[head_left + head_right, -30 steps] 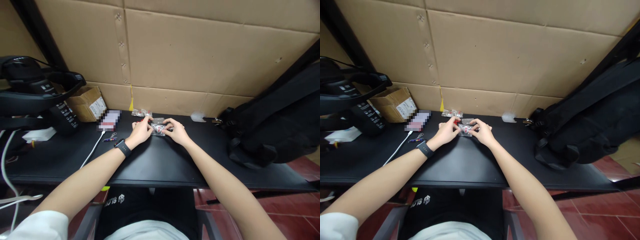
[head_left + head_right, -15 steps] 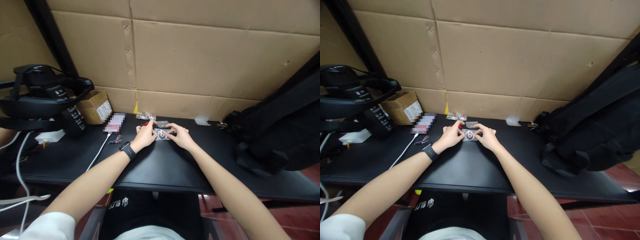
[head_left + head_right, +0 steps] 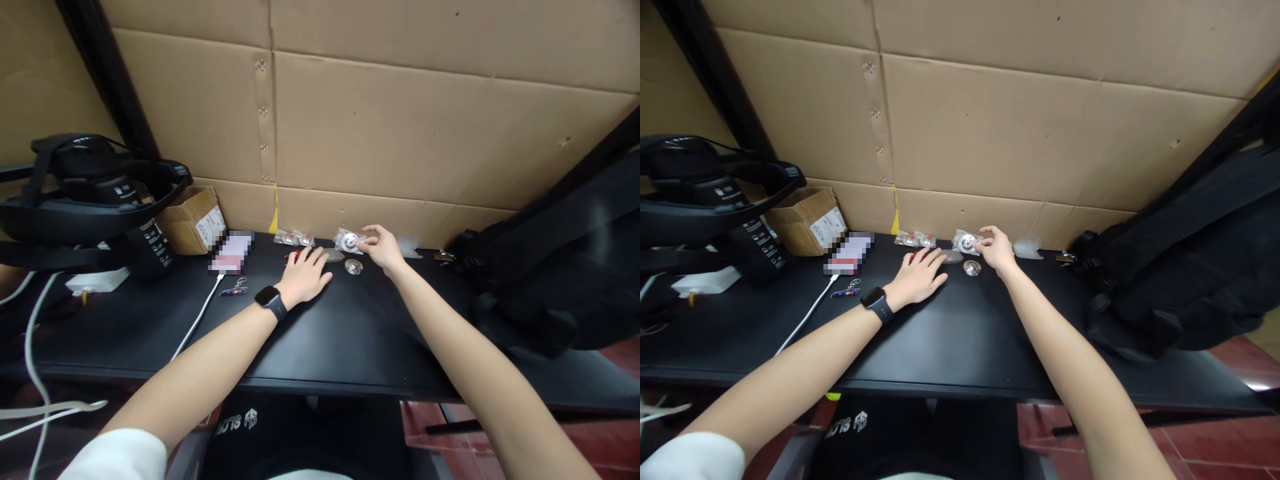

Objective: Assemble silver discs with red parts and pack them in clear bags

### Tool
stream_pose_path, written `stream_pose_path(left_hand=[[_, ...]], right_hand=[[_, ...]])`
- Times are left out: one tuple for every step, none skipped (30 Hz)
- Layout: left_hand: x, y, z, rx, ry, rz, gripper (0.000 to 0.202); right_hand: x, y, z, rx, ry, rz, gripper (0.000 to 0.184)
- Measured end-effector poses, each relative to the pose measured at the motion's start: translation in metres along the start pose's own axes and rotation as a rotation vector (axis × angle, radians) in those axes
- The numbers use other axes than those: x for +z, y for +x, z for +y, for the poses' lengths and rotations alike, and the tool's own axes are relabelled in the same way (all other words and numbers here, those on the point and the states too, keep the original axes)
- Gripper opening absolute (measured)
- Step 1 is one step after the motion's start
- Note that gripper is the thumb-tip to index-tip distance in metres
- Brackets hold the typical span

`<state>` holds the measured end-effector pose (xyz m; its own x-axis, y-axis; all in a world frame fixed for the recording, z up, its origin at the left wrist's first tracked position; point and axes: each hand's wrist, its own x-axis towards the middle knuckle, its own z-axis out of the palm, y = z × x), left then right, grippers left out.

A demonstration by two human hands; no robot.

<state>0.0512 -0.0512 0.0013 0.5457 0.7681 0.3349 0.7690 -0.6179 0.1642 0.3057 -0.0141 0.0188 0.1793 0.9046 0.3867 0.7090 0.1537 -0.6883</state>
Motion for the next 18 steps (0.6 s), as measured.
stream_pose_path(left_hand=[[0.003, 0.0, 0.0, 0.032, 0.006, -0.032, 0.048], [0.005, 0.0, -0.001, 0.05, 0.009, -0.054, 0.048], [0.006, -0.002, -0.002, 0.058, 0.011, -0.066, 0.048], [0.005, -0.003, -0.003, 0.064, 0.011, -0.071, 0.047], [0.004, -0.006, -0.004, 0.071, 0.011, -0.069, 0.047], [0.003, -0.008, -0.004, 0.076, 0.01, -0.066, 0.047], [0.0, -0.01, -0.005, 0.077, 0.007, -0.064, 0.048], [-0.002, -0.013, -0.006, 0.073, 0.004, -0.068, 0.048], [-0.005, -0.014, -0.006, 0.064, 0.001, -0.076, 0.048], [-0.008, -0.015, -0.006, 0.052, -0.002, -0.089, 0.047], [-0.011, -0.016, -0.007, 0.041, -0.004, -0.105, 0.047], [-0.014, -0.016, -0.008, 0.034, -0.004, -0.121, 0.047], [-0.018, -0.015, -0.011, 0.032, 0.002, -0.127, 0.047], [-0.022, -0.014, -0.016, 0.031, 0.014, -0.116, 0.047], [-0.027, -0.012, -0.022, 0.026, 0.028, -0.096, 0.047], [-0.031, -0.011, -0.03, 0.013, 0.054, -0.047, 0.047], [-0.036, -0.009, -0.039, -0.029, 0.074, 0.022, 0.046], [-0.041, -0.007, -0.049, -0.087, 0.082, 0.077, 0.044]], right_hand=[[0.004, 0.011, 0.001, 0.048, 0.013, -0.001, 0.043], [0.01, 0.02, 0.0, 0.088, 0.013, -0.01, 0.042], [0.017, 0.029, -0.002, 0.128, 0.001, -0.024, 0.04], [0.025, 0.036, -0.005, 0.164, -0.023, -0.041, 0.038], [0.034, 0.042, -0.008, 0.199, -0.056, -0.053, 0.036], [0.043, 0.047, -0.011, 0.226, -0.093, -0.06, 0.034], [0.052, 0.05, -0.015, 0.245, -0.133, -0.066, 0.032], [0.061, 0.052, -0.018, 0.253, -0.17, -0.069, 0.03], [0.068, 0.053, -0.021, 0.249, -0.203, -0.064, 0.028], [0.075, 0.052, -0.023, 0.237, -0.231, -0.052, 0.026], [0.08, 0.051, -0.024, 0.216, -0.258, -0.034, 0.025], [0.083, 0.05, -0.026, 0.192, -0.287, -0.012, 0.024], [0.084, 0.047, -0.026, 0.165, -0.316, 0.006, 0.023], [0.084, 0.045, -0.026, 0.14, -0.341, 0.015, 0.022], [0.082, 0.042, -0.025, 0.117, -0.359, 0.011, 0.02], [0.079, 0.04, -0.024, 0.091, -0.368, -0.006, 0.017], [0.074, 0.037, -0.022, 0.06, -0.369, -0.033, 0.014], [0.068, 0.034, -0.02, 0.025, -0.364, -0.069, 0.011]])
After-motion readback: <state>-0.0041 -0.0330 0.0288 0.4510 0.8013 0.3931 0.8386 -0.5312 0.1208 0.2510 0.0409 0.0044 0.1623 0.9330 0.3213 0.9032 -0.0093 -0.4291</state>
